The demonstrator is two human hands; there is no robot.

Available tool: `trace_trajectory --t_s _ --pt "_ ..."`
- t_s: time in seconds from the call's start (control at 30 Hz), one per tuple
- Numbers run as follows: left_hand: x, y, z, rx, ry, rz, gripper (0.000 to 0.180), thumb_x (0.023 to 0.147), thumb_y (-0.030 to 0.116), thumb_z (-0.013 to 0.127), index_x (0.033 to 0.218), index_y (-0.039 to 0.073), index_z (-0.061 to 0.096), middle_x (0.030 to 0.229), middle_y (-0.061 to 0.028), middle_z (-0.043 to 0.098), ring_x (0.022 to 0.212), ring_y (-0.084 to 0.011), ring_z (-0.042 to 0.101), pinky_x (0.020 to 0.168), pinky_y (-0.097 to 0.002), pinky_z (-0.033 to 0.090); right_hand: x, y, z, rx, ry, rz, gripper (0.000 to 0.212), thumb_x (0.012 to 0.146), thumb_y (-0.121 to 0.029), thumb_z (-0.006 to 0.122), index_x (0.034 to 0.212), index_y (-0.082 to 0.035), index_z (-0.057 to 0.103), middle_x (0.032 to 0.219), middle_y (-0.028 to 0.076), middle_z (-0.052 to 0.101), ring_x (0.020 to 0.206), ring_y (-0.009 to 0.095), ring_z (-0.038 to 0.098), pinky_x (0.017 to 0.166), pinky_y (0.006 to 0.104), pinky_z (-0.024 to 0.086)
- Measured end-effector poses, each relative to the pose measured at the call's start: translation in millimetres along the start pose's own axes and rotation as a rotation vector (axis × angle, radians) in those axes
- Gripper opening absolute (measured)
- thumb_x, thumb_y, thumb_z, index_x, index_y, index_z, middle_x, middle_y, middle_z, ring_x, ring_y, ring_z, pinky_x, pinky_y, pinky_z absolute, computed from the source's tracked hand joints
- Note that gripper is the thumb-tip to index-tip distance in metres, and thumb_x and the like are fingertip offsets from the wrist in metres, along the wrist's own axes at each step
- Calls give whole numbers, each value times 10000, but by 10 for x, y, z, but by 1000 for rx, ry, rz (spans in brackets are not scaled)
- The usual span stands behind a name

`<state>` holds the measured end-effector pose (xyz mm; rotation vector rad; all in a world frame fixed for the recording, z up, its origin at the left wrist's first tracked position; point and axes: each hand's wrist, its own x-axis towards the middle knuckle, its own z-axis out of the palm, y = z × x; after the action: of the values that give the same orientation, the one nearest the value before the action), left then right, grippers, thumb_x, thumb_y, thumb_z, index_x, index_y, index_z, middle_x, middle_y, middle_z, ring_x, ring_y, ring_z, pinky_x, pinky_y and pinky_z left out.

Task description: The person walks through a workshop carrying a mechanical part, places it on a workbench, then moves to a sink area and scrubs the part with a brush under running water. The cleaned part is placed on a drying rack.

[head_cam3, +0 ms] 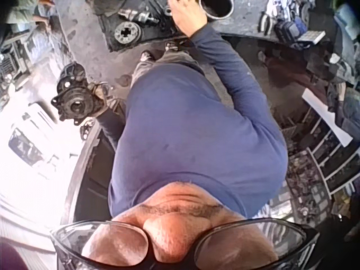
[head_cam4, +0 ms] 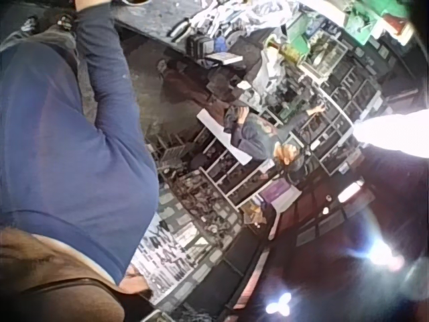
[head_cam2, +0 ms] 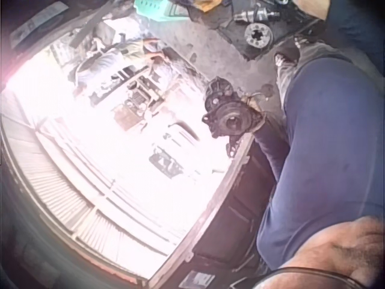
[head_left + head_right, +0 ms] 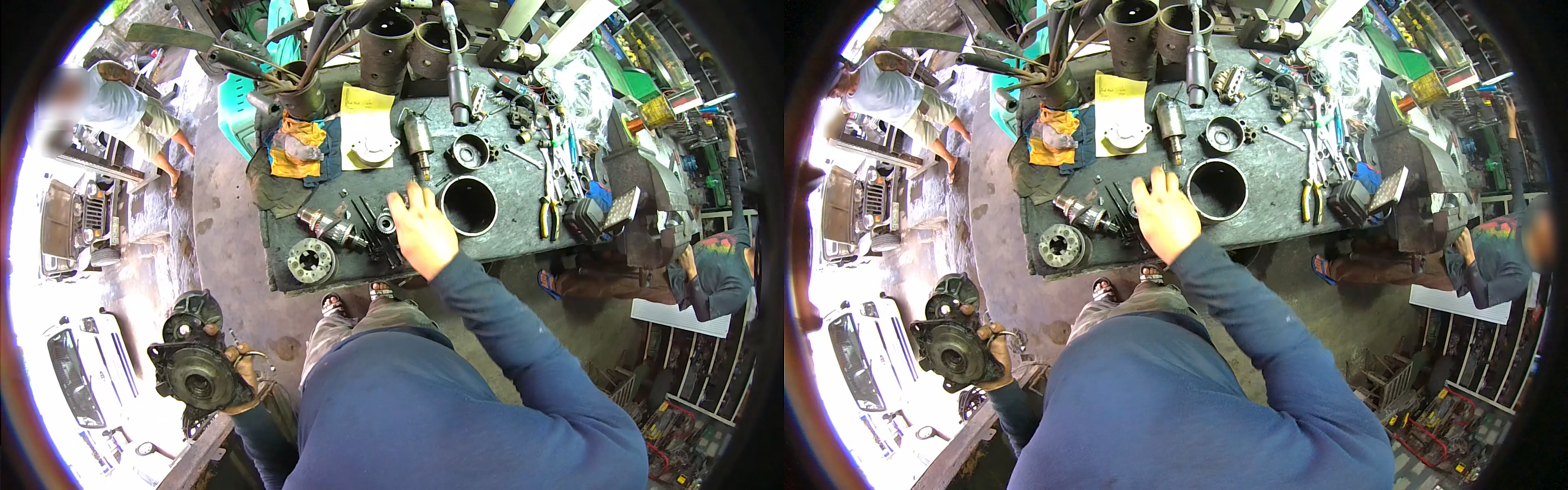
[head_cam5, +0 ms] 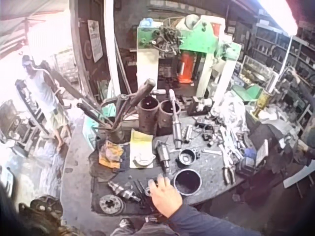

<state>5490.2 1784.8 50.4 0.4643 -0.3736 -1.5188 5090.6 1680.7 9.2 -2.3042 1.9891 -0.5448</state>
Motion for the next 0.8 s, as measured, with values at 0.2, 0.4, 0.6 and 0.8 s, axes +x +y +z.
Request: trace_trajectory --t_s 0.2,0.4,0.6,0.8 --pt "44 112 -316 -1 9 3 598 967 411 657 1491 177 490 1507 -79 531 919 -224 635 981 -492 395 533 104 365 -585 -330 124 254 958 -210 535 1055 -101 742 1129 185 683 1053 342 647 851 473 438" --pt "266 207 -807 359 89 42 596 983 442 594 1510 206 448 1473 -56 552 981 -206 637 921 -508 496 764 342 330 -419 -545 176 186 790 -176 688 866 -30 776 934 193 760 878 355 754 737 510 548" --pt "372 188 -961 1085 124 195 656 1005 551 534 1498 123 475 1456 -174 568 1310 -398 558 1088 -573 490 778 116 11 -397 -463 156 157 769 -103 703 904 -34 746 950 225 737 882 387 750 771 496 598" --pt "485 144 -670 -325 214 -162 812 931 661 604 1513 116 450 1457 -198 554 1220 -432 614 961 -570 577 598 -971 -834 294 -111 -24 399 726 -82 744 1117 -18 692 987 171 662 924 375 675 833 439 554"
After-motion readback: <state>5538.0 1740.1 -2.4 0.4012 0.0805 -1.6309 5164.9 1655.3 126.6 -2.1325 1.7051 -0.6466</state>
